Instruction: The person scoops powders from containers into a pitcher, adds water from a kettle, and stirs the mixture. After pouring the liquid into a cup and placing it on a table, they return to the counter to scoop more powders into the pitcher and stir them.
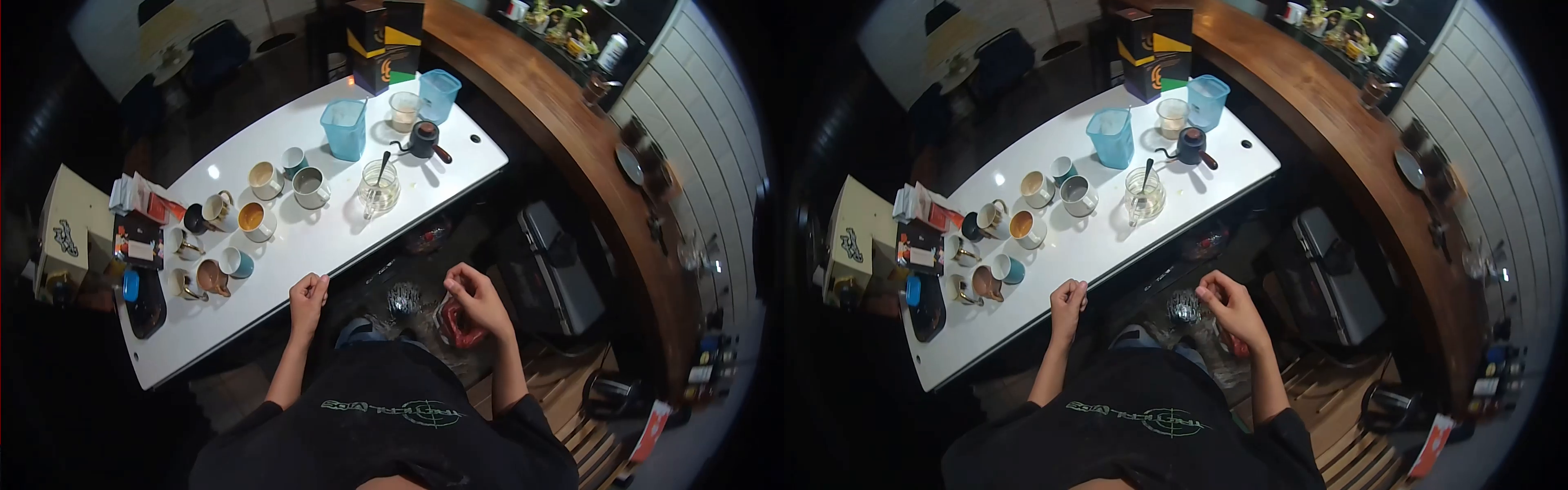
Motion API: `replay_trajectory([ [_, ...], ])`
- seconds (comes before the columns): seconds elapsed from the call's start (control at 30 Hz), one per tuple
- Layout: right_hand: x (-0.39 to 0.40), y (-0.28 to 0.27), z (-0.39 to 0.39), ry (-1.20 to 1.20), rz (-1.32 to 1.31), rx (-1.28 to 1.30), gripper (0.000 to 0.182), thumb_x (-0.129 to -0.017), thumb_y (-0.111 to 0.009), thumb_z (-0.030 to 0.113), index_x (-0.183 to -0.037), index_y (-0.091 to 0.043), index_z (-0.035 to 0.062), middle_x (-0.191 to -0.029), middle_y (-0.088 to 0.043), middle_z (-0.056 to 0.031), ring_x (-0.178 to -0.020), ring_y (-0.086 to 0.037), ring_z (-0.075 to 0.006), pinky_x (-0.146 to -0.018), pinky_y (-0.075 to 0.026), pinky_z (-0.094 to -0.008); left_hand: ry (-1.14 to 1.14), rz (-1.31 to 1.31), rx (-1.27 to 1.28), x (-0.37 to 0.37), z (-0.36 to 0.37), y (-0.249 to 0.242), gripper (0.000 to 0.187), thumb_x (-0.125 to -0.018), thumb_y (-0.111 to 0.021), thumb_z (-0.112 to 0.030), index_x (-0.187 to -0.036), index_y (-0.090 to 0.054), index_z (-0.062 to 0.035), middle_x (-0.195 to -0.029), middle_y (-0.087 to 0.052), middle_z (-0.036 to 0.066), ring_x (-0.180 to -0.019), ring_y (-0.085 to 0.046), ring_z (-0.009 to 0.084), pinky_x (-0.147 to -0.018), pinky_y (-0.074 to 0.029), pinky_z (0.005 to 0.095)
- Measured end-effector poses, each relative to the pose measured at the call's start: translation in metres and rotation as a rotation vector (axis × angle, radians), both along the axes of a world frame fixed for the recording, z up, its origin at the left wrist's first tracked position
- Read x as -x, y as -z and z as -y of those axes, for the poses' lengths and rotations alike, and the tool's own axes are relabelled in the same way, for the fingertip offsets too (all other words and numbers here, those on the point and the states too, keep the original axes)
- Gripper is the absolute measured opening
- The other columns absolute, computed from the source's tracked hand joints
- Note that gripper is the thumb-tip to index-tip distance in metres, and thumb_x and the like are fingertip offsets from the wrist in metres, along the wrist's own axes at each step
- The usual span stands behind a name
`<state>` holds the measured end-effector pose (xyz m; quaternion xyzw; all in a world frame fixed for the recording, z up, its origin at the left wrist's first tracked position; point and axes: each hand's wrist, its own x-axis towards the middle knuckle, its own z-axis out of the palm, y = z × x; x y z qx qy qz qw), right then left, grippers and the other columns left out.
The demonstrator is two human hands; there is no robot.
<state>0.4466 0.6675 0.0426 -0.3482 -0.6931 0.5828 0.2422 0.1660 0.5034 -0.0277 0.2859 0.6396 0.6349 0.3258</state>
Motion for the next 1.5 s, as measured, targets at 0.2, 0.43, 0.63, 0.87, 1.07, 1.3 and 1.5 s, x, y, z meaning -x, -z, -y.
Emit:
replay_trajectory([
  [0.2, 0.047, -0.008, -0.074, -0.154, -0.159, 0.112, 0.014, -0.096, -0.061, 0.014, -0.101, -0.061, 0.0007, -0.071, -0.045, 0.007, -0.065, -0.039, -0.0007, -0.057, -0.032, -0.0189, -0.165, -0.199, 0.071, 0.0, -0.02, 0.045, 0.044, -0.096, -0.061, -0.015, -0.063, -0.032, -0.0093, -0.06, -0.029, -0.005, -0.056, -0.029, 0.0043, -0.05, -0.025, 0.0241],
  [0.43, 0.13, -0.022, -0.15, -0.204, -0.164, -0.01, 0.031, -0.096, -0.062, 0.019, -0.122, -0.058, 0.0043, -0.081, -0.052, 0.0026, -0.067, -0.049, -0.0038, -0.057, -0.041, -0.0199, -0.221, -0.374, 0.067, 0.026, -0.074, 0.059, 0.045, -0.093, -0.064, -0.014, -0.064, -0.032, -0.0032, -0.058, -0.024, -0.001, -0.056, -0.023, 0.0076, -0.049, -0.022, 0.0287],
  [0.63, 0.22, 0.007, -0.225, -0.12, -0.131, -0.158, 0.043, -0.098, -0.058, 0.017, -0.139, -0.049, 0.0069, -0.098, -0.054, -0.0007, -0.08, -0.055, -0.0075, -0.067, -0.044, -0.0198, -0.251, -0.49, 0.169, 0.049, -0.103, 0.072, 0.042, -0.092, -0.064, -0.015, -0.062, -0.037, -0.0025, -0.053, -0.028, 0.001, -0.051, -0.026, 0.0085, -0.047, -0.024, 0.0299],
  [0.87, 0.291, 0.022, -0.263, -0.029, -0.066, -0.572, 0.032, -0.093, -0.064, 0.018, -0.122, -0.062, 0.0049, -0.096, -0.054, -0.0062, -0.085, -0.051, -0.0165, -0.076, -0.044, -0.0295, -0.337, -0.574, 0.29, 0.052, -0.103, 0.068, 0.041, -0.091, -0.065, -0.016, -0.062, -0.039, -0.004, -0.051, -0.033, 0.005, -0.047, -0.033, 0.015, -0.047, -0.028, 0.0325],
  [1.07, 0.315, 0.012, -0.272, -0.197, -0.033, -0.779, 0.012, -0.089, -0.061, 0.008, -0.1, -0.064, 0.0025, -0.093, -0.059, -0.0106, -0.084, -0.054, -0.0274, -0.079, -0.043, -0.0383, -0.342, -0.559, 0.261, 0.049, -0.104, 0.079, 0.04, -0.089, -0.066, -0.014, -0.061, -0.039, -0.0051, -0.051, -0.035, 0.006, -0.047, -0.036, 0.0197, -0.048, -0.028, 0.0351],
  [1.3, 0.327, -0.008, -0.285, -0.395, 0.001, -1.036, 0.008, -0.089, -0.061, 0.007, -0.097, -0.061, 0.0041, -0.09, -0.066, -0.008, -0.084, -0.054, -0.027, -0.076, -0.039, -0.0391, -0.473, -0.538, 0.283, 0.043, -0.113, 0.076, 0.041, -0.089, -0.065, -0.008, -0.061, -0.037, -0.0031, -0.051, -0.032, 0.004, -0.049, -0.032, 0.017, -0.048, -0.026, 0.0334],
  [1.5, 0.336, -0.005, -0.309, -0.44, -0.114, -1.102, 0.008, -0.087, -0.062, 0.005, -0.095, -0.062, 0.0039, -0.082, -0.065, -0.0079, -0.085, -0.055, -0.0259, -0.076, -0.039, -0.0389, -0.641, -0.579, 0.346, 0.038, -0.128, 0.085, 0.04, -0.088, -0.065, -0.004, -0.061, -0.035, -0.0022, -0.053, -0.03, 0.006, -0.048, -0.03, 0.0187, -0.047, -0.025, 0.0345],
])
